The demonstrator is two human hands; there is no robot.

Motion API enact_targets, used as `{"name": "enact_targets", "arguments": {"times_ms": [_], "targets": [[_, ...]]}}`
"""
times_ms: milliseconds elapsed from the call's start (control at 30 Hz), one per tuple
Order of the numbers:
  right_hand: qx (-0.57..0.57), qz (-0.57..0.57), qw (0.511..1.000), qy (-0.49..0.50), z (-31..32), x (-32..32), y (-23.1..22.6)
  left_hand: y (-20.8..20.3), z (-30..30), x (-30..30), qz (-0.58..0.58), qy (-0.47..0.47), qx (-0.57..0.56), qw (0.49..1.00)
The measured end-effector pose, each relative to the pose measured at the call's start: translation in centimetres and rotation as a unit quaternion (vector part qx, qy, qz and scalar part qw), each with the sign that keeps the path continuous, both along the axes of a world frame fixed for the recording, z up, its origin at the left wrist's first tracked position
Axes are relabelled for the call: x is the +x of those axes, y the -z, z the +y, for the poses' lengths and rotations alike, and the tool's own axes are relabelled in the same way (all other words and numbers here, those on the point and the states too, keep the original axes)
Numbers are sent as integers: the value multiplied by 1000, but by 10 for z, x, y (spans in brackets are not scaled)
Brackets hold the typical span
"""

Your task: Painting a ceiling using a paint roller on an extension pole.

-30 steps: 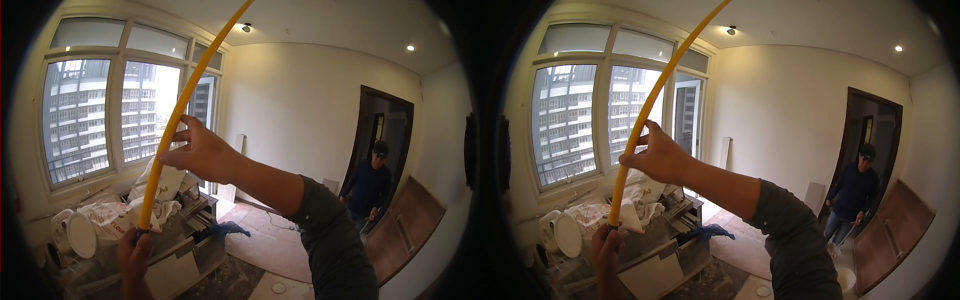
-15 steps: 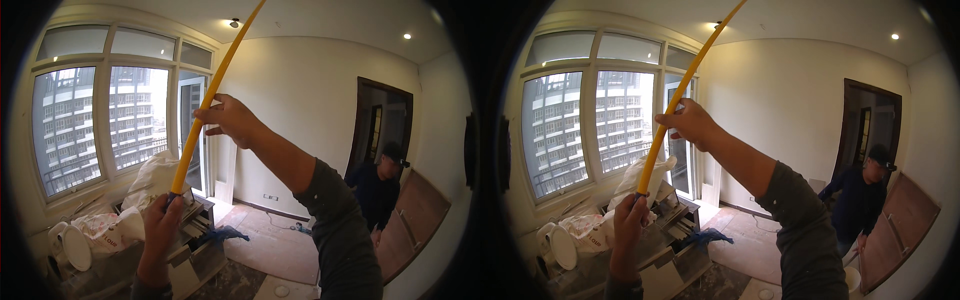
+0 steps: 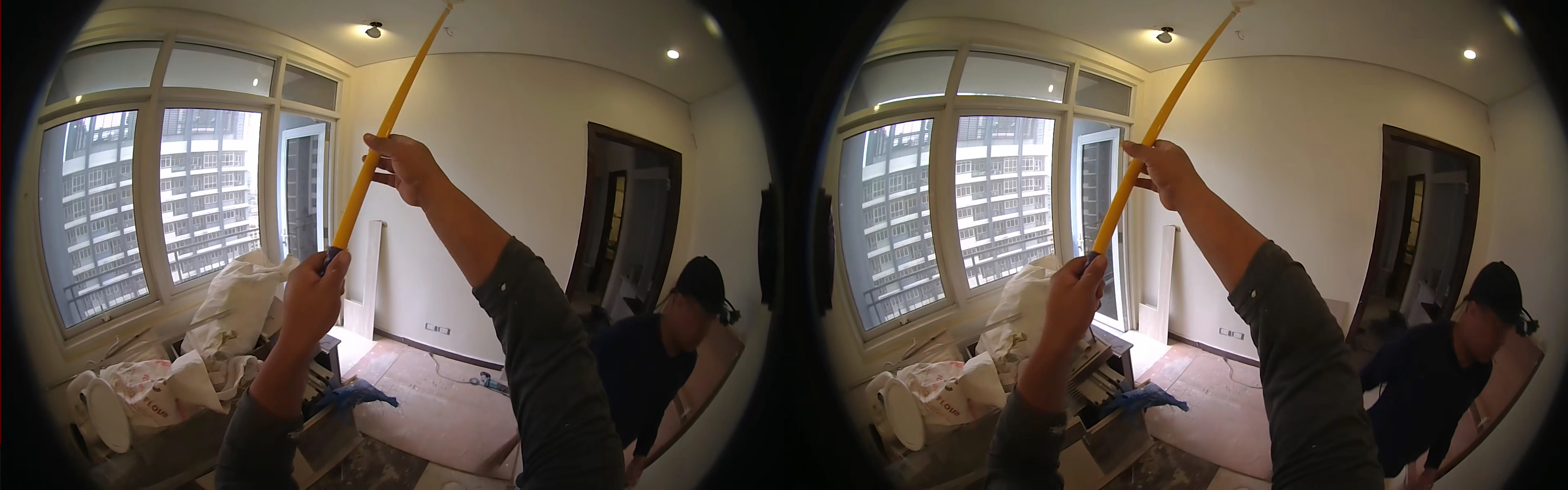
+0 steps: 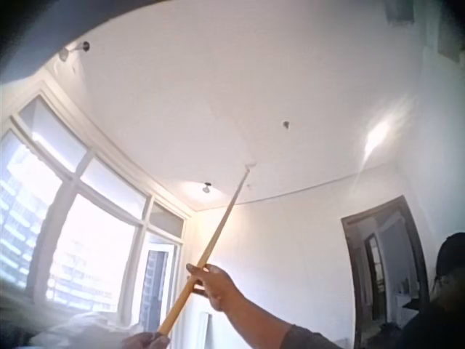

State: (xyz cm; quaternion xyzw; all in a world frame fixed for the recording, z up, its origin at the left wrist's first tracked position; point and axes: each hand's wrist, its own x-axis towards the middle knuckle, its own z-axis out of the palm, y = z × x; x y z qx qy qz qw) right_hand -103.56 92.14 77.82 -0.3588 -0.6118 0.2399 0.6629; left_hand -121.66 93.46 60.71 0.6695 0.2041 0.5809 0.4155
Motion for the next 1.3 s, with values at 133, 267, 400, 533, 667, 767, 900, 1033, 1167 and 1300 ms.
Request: {"name": "enact_targets", "arguments": {"times_ms": [133,267,400,533,667,767,900,1033,1167,1300], "targets": [[2,35,999,25,22,32,-5,-8,25,41,20,-38,10,999],[-4,29,999,34,33,51,-5,-9,28,58,14,-38,-7,999],[-13,-28,999,30,30,44,10,17,35,48,4,-22,-6,1000],[-28,-71,997,16,10,21,27,47,18,14,-10,2,-8,1000],[-41,-108,993,-6,-15,-11,42,76,-6,-28,-27,17,-19,999],[-54,-148,987,-20,-43,-57,53,95,-33,-74,-68,36,-52,996],[-59,-171,983,-27,-76,-101,65,116,-63,-125,-88,67,-50,993],[-63,-203,976,-42,-109,-159,80,138,-96,-184,-81,49,-37,995],[-77,-206,972,-86,-137,-210,91,154,-126,-236,-127,48,-40,990],[-80,-196,970,-121,-165,-251,102,164,-152,-280,-128,43,-39,990]]}}
